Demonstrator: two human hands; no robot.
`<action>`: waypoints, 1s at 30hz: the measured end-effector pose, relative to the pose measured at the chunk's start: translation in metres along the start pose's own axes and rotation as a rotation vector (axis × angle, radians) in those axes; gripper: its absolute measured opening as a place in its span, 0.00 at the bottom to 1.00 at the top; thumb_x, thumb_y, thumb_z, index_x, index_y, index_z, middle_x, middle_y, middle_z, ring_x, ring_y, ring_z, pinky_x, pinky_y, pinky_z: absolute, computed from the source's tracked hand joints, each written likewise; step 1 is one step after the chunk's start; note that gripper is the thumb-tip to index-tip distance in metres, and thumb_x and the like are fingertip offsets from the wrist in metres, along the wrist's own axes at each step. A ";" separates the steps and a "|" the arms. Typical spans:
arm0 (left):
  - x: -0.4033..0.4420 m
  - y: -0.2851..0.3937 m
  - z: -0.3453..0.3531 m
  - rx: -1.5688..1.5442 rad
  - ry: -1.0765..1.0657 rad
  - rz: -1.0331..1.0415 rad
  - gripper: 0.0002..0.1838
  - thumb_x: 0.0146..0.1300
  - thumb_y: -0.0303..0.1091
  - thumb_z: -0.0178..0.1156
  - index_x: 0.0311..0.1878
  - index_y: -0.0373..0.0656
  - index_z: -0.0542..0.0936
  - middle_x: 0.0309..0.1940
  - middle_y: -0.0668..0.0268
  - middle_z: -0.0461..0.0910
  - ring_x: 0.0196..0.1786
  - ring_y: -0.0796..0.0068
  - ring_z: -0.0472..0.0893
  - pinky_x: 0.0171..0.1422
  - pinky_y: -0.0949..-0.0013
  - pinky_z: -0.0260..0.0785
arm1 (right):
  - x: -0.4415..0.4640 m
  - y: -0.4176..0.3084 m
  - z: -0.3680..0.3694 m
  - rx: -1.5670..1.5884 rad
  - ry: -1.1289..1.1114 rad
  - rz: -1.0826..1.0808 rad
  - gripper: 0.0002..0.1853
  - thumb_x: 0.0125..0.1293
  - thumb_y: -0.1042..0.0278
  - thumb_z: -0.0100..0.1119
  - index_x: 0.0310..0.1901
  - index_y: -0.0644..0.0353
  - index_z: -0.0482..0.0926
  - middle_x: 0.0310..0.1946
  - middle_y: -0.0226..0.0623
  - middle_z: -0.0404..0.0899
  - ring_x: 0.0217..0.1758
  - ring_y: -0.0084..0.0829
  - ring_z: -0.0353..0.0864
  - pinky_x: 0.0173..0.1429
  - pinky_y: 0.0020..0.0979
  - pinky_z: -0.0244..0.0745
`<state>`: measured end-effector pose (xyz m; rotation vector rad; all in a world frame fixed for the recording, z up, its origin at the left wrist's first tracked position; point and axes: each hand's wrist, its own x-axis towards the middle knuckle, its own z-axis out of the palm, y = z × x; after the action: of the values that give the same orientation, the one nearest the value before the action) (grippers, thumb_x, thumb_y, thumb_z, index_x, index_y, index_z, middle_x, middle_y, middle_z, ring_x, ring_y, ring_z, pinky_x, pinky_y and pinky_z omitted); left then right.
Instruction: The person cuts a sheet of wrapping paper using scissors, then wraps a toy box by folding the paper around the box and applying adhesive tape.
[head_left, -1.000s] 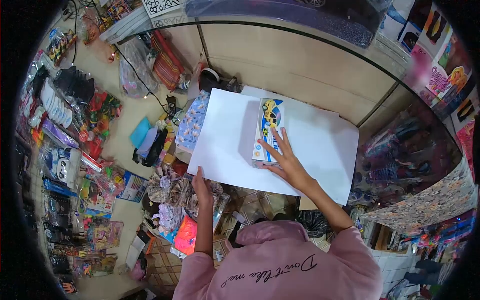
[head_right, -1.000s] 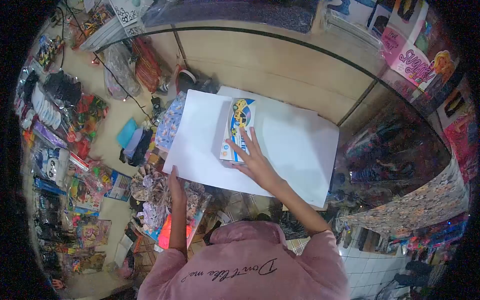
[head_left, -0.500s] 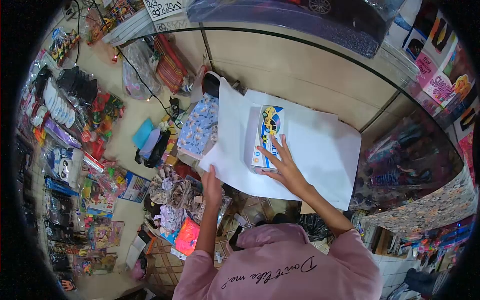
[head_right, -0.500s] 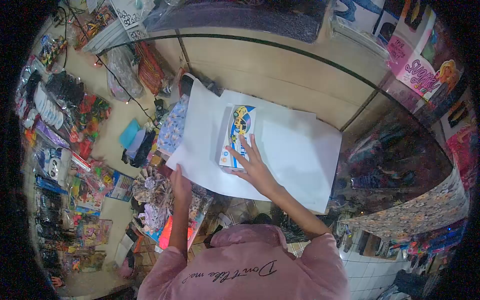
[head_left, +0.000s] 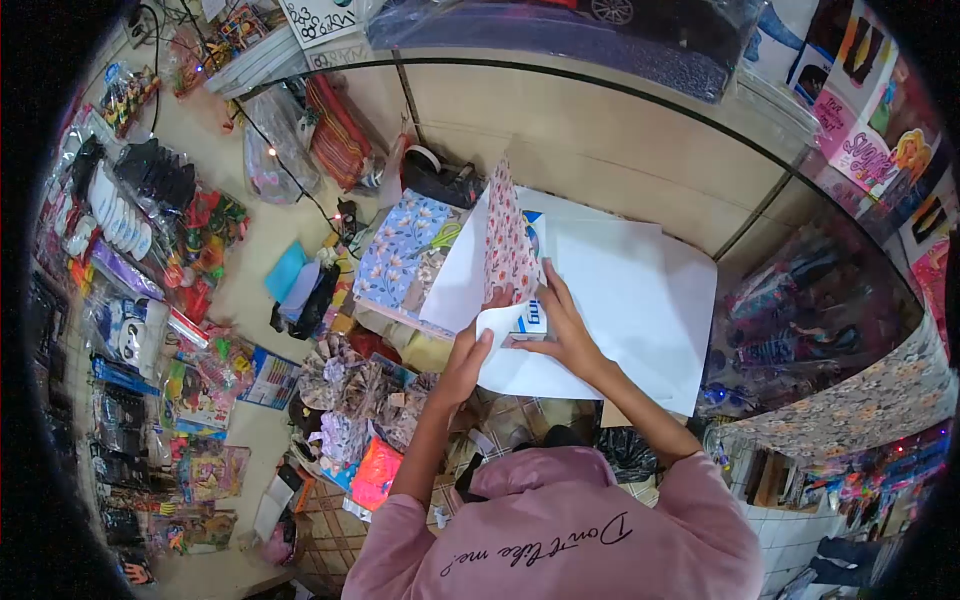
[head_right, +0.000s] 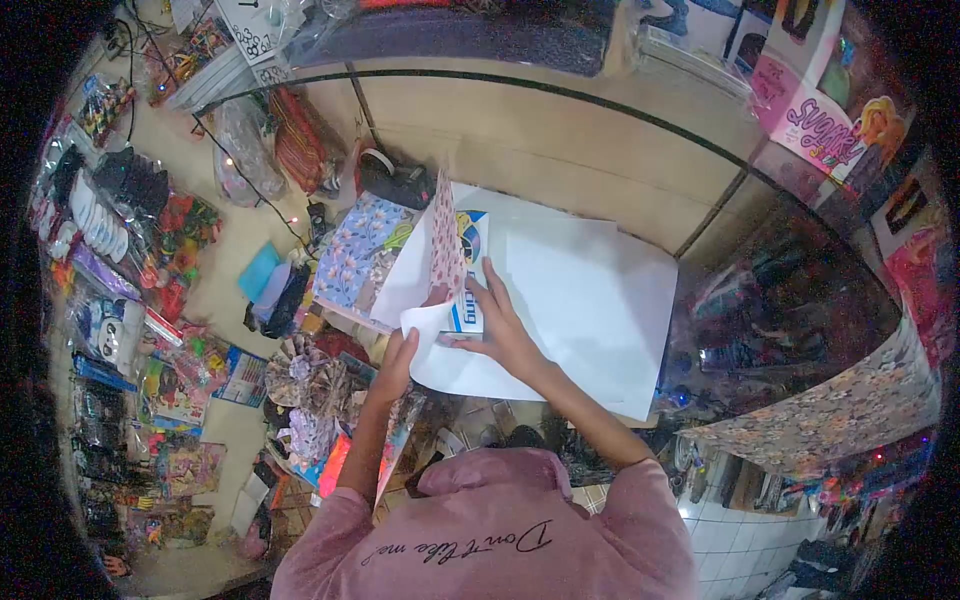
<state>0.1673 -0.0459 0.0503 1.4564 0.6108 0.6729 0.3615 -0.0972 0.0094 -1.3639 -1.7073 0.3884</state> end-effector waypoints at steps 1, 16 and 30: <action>-0.001 0.000 0.001 0.011 -0.008 0.043 0.31 0.69 0.40 0.48 0.70 0.32 0.58 0.70 0.50 0.60 0.73 0.63 0.58 0.75 0.65 0.45 | 0.002 -0.004 -0.002 0.016 -0.005 0.016 0.47 0.49 0.67 0.73 0.71 0.56 0.57 0.75 0.50 0.36 0.77 0.50 0.42 0.75 0.44 0.56; -0.006 -0.106 -0.029 -0.392 0.286 -0.097 0.26 0.77 0.40 0.38 0.67 0.28 0.61 0.63 0.56 0.68 0.64 0.69 0.69 0.71 0.66 0.55 | -0.009 -0.011 0.015 0.034 0.046 0.013 0.45 0.45 0.68 0.76 0.68 0.53 0.65 0.75 0.51 0.43 0.76 0.49 0.49 0.72 0.42 0.59; -0.003 -0.024 -0.007 0.143 -0.052 0.091 0.32 0.66 0.39 0.54 0.70 0.36 0.60 0.72 0.56 0.58 0.77 0.60 0.49 0.78 0.60 0.40 | -0.012 -0.022 0.003 -0.218 -0.066 -0.027 0.46 0.53 0.54 0.71 0.68 0.66 0.59 0.73 0.58 0.45 0.73 0.55 0.56 0.71 0.42 0.62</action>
<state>0.1611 -0.0435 0.0256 1.6380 0.5637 0.6707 0.3451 -0.1146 0.0178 -1.4964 -1.8638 0.2399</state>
